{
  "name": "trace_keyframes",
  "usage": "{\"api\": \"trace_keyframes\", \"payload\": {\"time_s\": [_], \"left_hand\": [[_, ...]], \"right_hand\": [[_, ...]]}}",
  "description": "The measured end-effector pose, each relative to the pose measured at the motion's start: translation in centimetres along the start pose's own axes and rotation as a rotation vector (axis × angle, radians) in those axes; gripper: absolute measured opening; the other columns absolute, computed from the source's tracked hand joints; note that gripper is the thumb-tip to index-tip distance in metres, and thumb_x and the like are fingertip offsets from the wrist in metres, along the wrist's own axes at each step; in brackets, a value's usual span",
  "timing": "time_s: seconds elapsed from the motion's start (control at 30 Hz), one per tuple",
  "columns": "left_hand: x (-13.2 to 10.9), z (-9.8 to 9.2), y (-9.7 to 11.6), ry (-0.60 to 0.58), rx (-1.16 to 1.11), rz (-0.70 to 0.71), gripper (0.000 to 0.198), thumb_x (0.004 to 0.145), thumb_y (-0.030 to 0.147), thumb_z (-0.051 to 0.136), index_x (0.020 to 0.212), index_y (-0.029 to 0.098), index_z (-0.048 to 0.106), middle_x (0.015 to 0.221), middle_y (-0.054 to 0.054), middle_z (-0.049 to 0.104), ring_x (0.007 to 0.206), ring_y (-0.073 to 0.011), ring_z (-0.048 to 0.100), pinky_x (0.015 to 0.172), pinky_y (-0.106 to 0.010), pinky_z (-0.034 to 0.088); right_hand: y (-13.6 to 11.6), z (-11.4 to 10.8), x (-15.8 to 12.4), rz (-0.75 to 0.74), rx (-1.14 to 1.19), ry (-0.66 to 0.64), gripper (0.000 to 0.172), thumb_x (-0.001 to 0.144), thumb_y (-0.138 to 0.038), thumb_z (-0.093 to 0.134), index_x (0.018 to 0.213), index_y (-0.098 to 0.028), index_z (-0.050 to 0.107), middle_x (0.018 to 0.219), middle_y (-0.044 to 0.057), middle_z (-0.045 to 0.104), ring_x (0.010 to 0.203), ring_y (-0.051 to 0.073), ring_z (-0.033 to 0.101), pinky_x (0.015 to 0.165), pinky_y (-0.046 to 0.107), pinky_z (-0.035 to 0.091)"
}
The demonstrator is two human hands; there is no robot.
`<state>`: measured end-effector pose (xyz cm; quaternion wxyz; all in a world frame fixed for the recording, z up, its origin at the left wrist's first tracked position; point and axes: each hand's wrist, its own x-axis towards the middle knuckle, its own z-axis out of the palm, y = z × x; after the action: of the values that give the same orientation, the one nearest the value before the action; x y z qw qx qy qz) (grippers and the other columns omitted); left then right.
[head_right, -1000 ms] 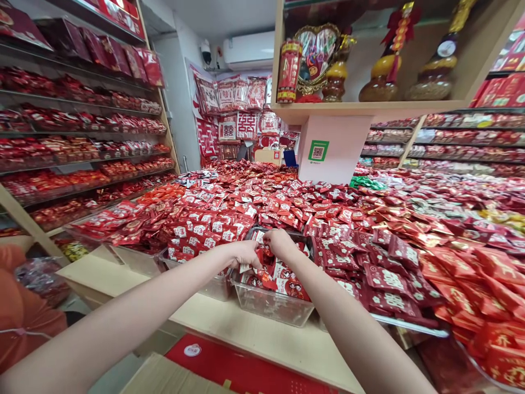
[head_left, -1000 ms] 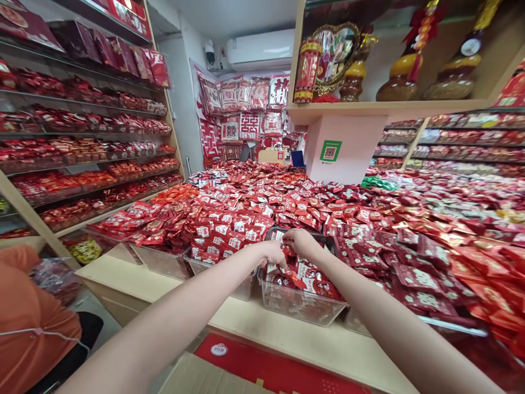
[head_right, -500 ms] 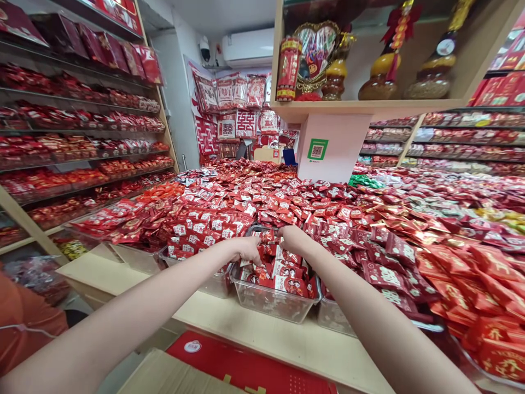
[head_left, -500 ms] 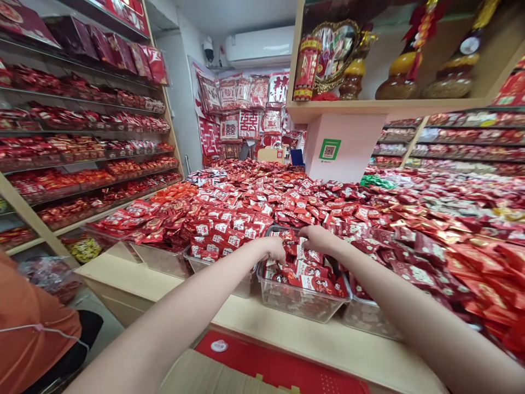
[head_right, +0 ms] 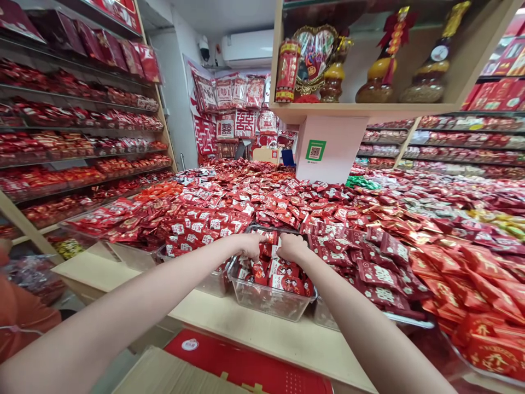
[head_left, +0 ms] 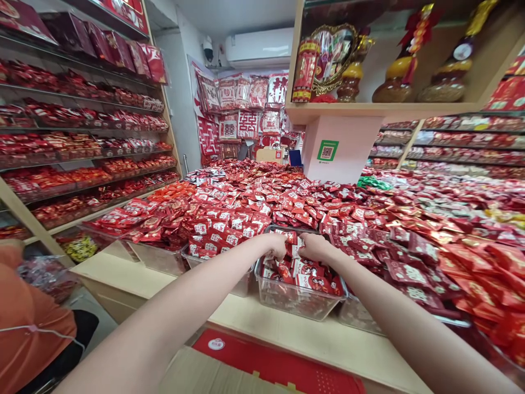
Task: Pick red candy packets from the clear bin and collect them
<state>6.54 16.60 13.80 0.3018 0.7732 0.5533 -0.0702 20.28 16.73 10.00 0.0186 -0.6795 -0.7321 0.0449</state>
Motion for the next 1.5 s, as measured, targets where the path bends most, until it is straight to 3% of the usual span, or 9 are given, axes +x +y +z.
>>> {"api": "trace_keyframes", "payload": {"time_s": [0.17,0.3,0.4,0.57,0.7,0.8,1.0,1.3,1.5], "left_hand": [[-1.5,-0.6,0.0,0.055,-0.078,0.054,0.076,0.050,0.000,0.061,0.121,0.014,0.040,0.076,-0.006,0.064,0.053,-0.0138,0.054,0.046,-0.021,0.038],[-5.4,0.3,-1.7,0.148,-0.210,0.202,0.077,0.059,0.008,0.058,0.128,0.024,0.027,0.096,-0.002,0.059,0.064,-0.0109,0.054,0.052,-0.018,0.039],[-9.4,3.0,-3.7,0.136,-0.543,0.380,0.058,0.066,0.014,0.054,0.121,0.023,0.038,0.105,-0.004,0.054,0.073,-0.0106,0.052,0.059,-0.020,0.040],[-13.2,9.7,-6.3,-0.102,-0.835,0.331,0.046,0.067,0.019,0.057,0.112,0.022,0.047,0.111,-0.005,0.051,0.075,-0.0099,0.050,0.067,-0.024,0.041],[-12.1,13.9,-8.3,-0.210,-1.118,0.251,0.051,0.059,0.016,0.064,0.108,0.018,0.048,0.102,-0.007,0.055,0.080,-0.0125,0.051,0.068,-0.025,0.041],[-11.1,15.5,-9.5,-0.267,-1.168,0.183,0.054,0.054,0.015,0.067,0.105,0.016,0.050,0.092,-0.004,0.058,0.070,-0.0103,0.051,0.063,-0.023,0.040],[-10.5,16.4,-10.2,-0.306,-1.123,0.083,0.057,0.047,0.014,0.070,0.102,0.017,0.051,0.087,-0.003,0.059,0.066,-0.0094,0.051,0.063,-0.024,0.040],[-9.2,17.3,-11.6,-0.436,-1.103,0.096,0.068,0.041,0.020,0.075,0.105,0.021,0.051,0.084,-0.001,0.061,0.066,-0.0103,0.052,0.065,-0.025,0.040],[-9.1,17.1,-11.5,-0.426,-1.026,0.080,0.068,0.042,0.019,0.074,0.106,0.022,0.051,0.078,0.002,0.060,0.058,-0.0075,0.047,0.061,-0.024,0.040]], "right_hand": [[0.1,-0.4,0.1,-0.109,-0.039,-0.067,0.047,0.063,-0.036,0.058,0.103,-0.013,0.054,0.103,0.014,0.059,0.094,0.027,0.054,0.074,0.031,0.040],[0.6,-0.5,0.2,-0.067,-0.026,-0.081,0.041,0.065,-0.032,0.054,0.101,-0.011,0.055,0.101,0.014,0.060,0.091,0.026,0.055,0.073,0.030,0.040],[0.7,0.1,0.6,-0.113,0.062,0.027,0.047,0.069,-0.032,0.053,0.111,-0.012,0.048,0.106,0.013,0.057,0.097,0.025,0.052,0.078,0.030,0.038],[-0.2,1.1,1.6,-0.079,0.127,0.136,0.041,0.070,-0.027,0.054,0.109,-0.017,0.047,0.101,0.011,0.060,0.095,0.024,0.052,0.074,0.031,0.038],[-0.9,0.6,2.2,-0.011,0.152,0.156,0.028,0.072,-0.022,0.052,0.099,-0.018,0.050,0.091,0.009,0.062,0.085,0.021,0.055,0.069,0.029,0.038],[-1.2,0.2,2.7,0.005,0.161,0.191,0.018,0.074,-0.025,0.050,0.090,-0.018,0.054,0.087,0.007,0.063,0.083,0.020,0.056,0.067,0.028,0.038],[-1.7,0.6,3.3,-0.158,0.202,0.192,0.035,0.067,-0.046,0.054,0.093,-0.023,0.057,0.092,0.003,0.063,0.081,0.018,0.056,0.063,0.025,0.039],[-1.5,-0.4,5.8,-0.183,0.217,0.113,0.020,0.070,-0.031,0.054,0.084,-0.018,0.061,0.080,0.002,0.065,0.070,0.013,0.057,0.057,0.019,0.039],[-2.6,0.0,5.7,-0.196,0.140,0.122,0.015,0.072,-0.025,0.052,0.083,-0.018,0.060,0.081,0.004,0.064,0.075,0.015,0.057,0.063,0.021,0.039]]}}
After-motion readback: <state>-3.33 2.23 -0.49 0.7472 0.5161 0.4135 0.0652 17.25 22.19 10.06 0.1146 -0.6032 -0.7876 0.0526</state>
